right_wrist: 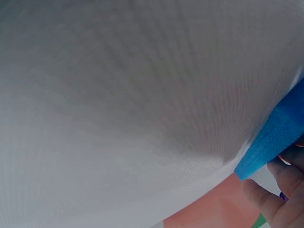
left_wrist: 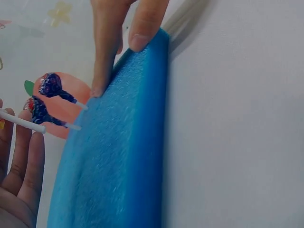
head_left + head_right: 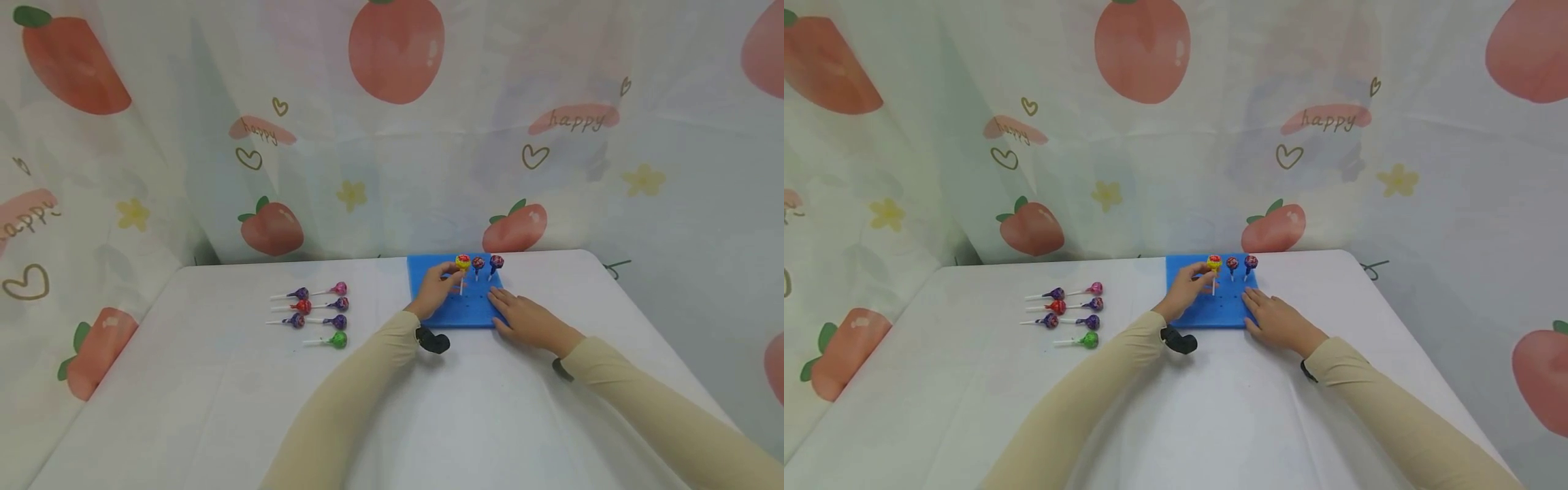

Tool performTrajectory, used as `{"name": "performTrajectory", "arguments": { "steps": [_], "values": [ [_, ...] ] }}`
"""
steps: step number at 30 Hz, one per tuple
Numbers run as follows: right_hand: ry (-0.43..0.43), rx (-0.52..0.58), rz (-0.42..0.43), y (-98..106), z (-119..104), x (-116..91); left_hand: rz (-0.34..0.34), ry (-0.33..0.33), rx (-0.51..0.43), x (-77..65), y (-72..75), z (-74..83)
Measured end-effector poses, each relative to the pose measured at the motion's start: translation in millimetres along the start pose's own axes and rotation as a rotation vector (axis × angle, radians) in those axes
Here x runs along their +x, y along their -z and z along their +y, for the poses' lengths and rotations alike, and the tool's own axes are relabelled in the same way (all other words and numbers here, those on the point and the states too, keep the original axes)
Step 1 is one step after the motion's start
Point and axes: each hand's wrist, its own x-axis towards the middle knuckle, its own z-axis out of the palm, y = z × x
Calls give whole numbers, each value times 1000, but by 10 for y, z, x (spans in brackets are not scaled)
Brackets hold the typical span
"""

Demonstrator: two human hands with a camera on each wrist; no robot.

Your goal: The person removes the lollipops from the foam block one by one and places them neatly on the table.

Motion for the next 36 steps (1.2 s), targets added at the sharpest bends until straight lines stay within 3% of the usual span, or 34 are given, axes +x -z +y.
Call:
{"name": "performTrajectory", "arguments": {
  "steps": [13, 25, 36],
  "values": [
    [-4, 12, -7, 24, -5, -24, 5, 20, 103, -145, 307, 124],
    [13, 11, 15, 31, -4, -13, -68, -28, 171, -389, 614, 301],
    [32, -2, 30, 22, -12, -19, -34, -31, 286, -587, 815, 315]
  ]
}}
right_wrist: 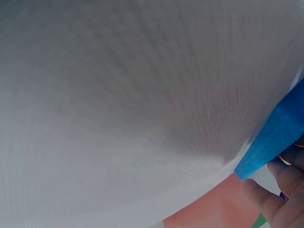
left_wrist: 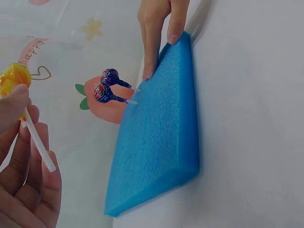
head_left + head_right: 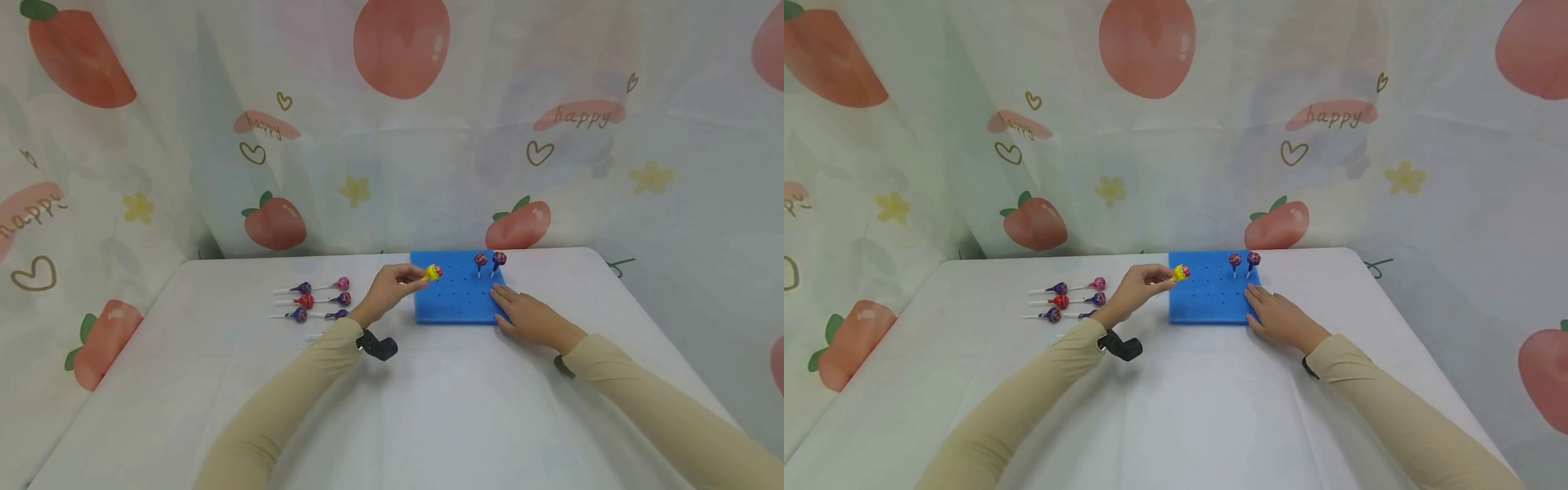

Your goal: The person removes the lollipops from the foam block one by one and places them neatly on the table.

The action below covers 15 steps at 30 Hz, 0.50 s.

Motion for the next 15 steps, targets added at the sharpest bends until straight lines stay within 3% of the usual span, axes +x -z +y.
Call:
{"name": "performTrajectory", "arguments": {
  "steps": [7, 15],
  "values": [
    [9, -2, 14, -29, 14, 11, 50, 43, 76, -137, 105, -11],
    [2, -6, 10, -54, 36, 23, 128, 22, 137, -291, 262, -27]
  ]
}}
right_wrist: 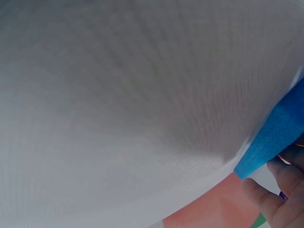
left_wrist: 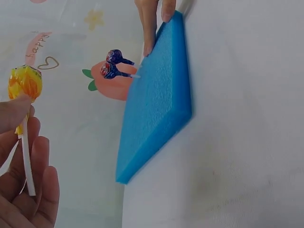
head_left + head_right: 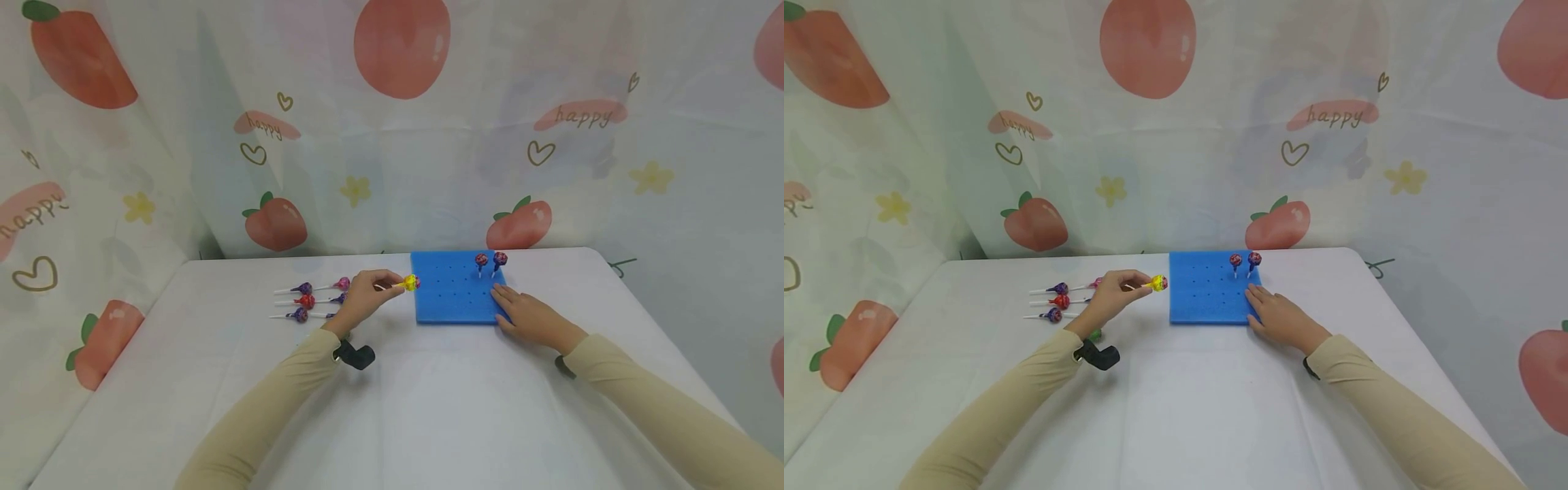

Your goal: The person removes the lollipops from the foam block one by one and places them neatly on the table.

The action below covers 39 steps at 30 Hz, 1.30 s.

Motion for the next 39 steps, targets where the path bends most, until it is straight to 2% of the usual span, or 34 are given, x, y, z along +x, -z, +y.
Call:
{"name": "performTrajectory", "arguments": {
  "steps": [7, 13, 19, 31, 39],
  "values": [
    [-5, 6, -8, -6, 3, -3, 39, 30, 44, -112, 137, -78],
    [-8, 12, -11, 4, -7, -16, 80, 18, 86, -219, 246, -127],
    [-9, 20, -4, 26, -30, -35, 89, 9, 104, -305, 377, -212],
    [-23, 36, -24, 63, -49, -31, 134, 14, 150, -474, 711, -427],
    [-17, 22, -29, 79, -42, -18, 172, 64, 221, -597, 944, -541]
  ]
}}
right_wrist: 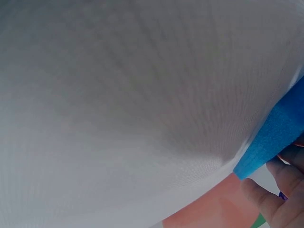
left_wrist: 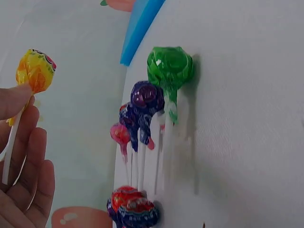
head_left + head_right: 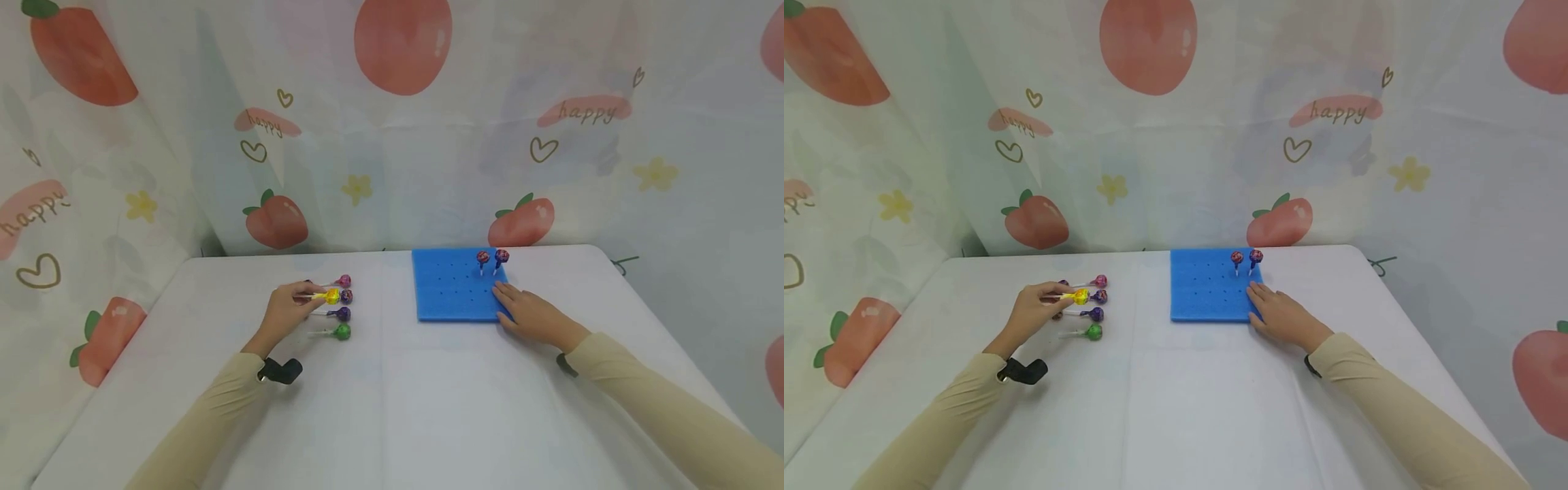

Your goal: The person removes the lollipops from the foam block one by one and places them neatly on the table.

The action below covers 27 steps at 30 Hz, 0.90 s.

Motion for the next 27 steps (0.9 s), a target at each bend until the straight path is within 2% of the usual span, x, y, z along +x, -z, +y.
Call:
{"name": "performTrajectory", "arguments": {
  "steps": [12, 20, 27],
  "values": [
    [10, -7, 9, -5, 17, -5, 33, 42, 69, -166, 303, -278],
    [17, -9, 14, -3, 15, -2, -7, 134, 102, -237, 352, -487],
    [16, -10, 14, -1, 14, -3, -45, 176, 94, -271, 338, -598]
  ]
}}
